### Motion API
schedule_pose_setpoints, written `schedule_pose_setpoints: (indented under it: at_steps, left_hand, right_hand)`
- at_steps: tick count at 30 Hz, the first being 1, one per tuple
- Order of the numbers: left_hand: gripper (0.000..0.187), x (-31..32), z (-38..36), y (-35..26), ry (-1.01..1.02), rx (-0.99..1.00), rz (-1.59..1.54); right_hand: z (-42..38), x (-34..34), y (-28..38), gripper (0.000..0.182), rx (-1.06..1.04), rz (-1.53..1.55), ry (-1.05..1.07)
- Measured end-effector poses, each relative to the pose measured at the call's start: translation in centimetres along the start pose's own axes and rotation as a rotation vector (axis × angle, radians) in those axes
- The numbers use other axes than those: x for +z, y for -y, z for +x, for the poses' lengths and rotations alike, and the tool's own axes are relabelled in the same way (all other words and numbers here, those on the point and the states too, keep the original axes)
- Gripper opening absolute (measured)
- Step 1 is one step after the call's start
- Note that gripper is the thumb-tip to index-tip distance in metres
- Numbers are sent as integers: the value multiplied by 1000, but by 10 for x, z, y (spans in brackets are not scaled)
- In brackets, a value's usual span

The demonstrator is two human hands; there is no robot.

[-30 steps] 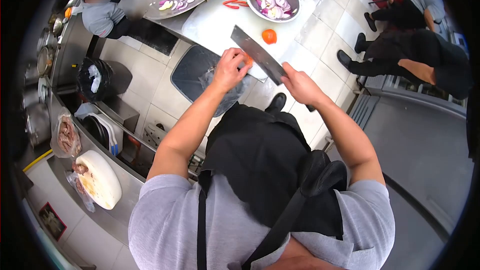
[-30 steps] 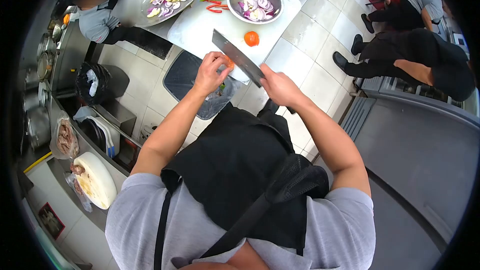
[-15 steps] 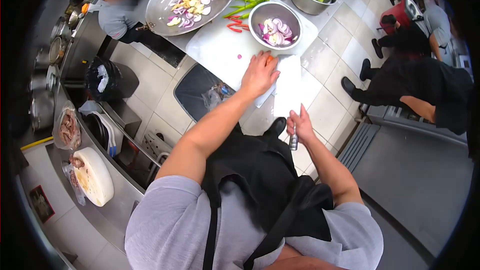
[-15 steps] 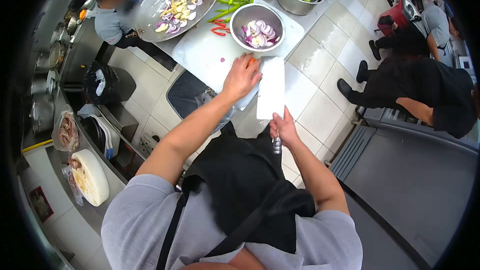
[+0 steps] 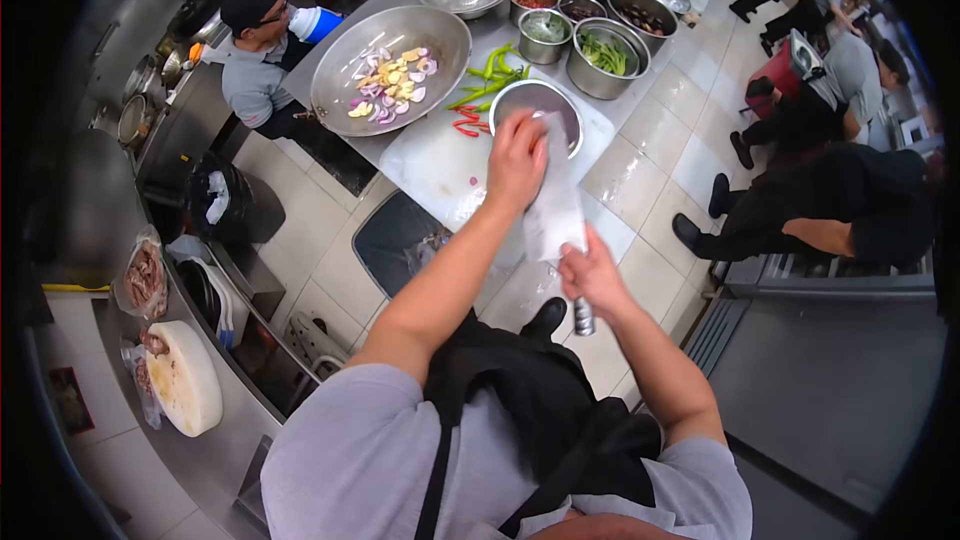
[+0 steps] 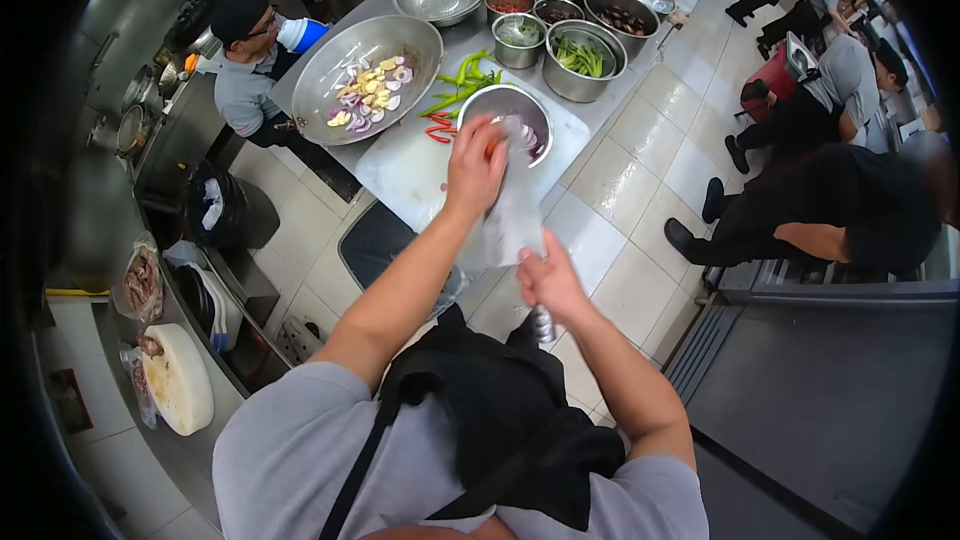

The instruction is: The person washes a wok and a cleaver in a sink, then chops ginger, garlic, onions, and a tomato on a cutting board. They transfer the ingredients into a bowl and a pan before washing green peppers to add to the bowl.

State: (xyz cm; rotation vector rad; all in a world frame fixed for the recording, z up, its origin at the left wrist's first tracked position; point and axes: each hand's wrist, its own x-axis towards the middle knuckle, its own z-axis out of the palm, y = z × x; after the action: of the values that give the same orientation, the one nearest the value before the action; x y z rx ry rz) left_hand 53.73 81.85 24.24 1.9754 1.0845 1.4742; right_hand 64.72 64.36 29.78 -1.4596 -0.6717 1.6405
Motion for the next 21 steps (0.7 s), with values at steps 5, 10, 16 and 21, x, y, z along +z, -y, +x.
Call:
schedule_pose_setpoints:
  at_steps: [5, 10, 16, 21]
  left_hand:
    - [23, 28, 101, 58, 217, -109, 124]
    - [43, 33, 160, 135, 537, -169, 591]
    - [48, 73, 168, 215, 879, -347, 784]
    - [34, 68, 176, 218, 914, -198, 824]
  right_hand:
    - [-24, -63, 27, 27, -86, 45, -136]
    - [-74, -100, -7, 26, -2, 31, -262]
    - [-87, -101, -38, 17, 74, 81, -307]
    - [-83, -98, -45, 22, 51, -87, -186]
